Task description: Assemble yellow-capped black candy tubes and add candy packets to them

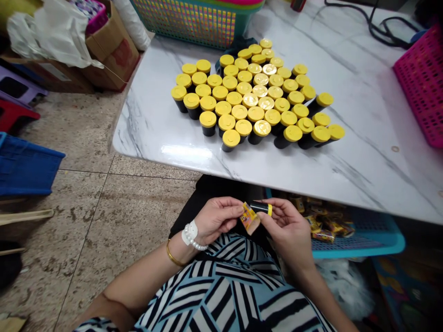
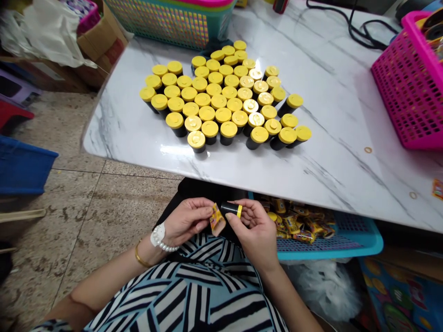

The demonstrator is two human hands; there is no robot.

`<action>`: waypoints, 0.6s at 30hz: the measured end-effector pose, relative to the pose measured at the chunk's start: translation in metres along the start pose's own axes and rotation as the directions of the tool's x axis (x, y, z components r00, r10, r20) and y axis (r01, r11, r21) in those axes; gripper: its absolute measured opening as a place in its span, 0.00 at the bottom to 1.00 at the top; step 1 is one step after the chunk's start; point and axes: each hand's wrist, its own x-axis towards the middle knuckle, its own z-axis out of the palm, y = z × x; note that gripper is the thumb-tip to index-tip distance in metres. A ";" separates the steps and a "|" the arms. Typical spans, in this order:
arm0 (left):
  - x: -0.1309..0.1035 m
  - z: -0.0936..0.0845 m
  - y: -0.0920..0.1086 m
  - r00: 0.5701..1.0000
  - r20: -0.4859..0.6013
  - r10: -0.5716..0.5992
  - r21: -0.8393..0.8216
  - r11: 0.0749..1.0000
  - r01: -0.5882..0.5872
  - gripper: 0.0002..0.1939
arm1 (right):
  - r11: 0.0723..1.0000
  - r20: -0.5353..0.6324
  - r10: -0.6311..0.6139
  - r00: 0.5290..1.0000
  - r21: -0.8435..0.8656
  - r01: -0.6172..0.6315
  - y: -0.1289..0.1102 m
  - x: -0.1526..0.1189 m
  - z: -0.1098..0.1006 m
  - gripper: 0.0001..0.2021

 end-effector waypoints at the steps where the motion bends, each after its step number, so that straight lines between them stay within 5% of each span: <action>1: 0.002 -0.001 -0.001 1.000 -0.017 -0.002 -0.003 1.000 0.002 0.17 | 1.000 -0.018 -0.003 1.000 -0.005 0.003 0.000 0.000 -0.002 0.12; 4: 0.007 -0.003 -0.002 0.992 -0.126 0.006 -0.012 1.000 -0.007 0.16 | 1.000 -0.074 -0.022 0.997 0.020 0.023 -0.004 -0.002 -0.009 0.11; 7: 0.010 -0.003 -0.001 0.982 -0.189 0.017 -0.005 1.000 -0.018 0.15 | 0.996 0.009 -0.009 1.000 0.090 0.008 -0.010 -0.002 -0.014 0.12; 11: 0.008 0.001 -0.001 0.992 -0.119 0.029 -0.024 0.999 -0.032 0.15 | 0.989 0.136 0.087 0.987 0.111 -0.102 -0.011 -0.001 -0.009 0.11; 18: 0.007 -0.002 -0.004 1.000 0.000 -0.007 -0.173 0.985 0.007 0.14 | 0.979 0.074 0.156 0.985 0.120 -0.164 -0.006 -0.002 -0.006 0.11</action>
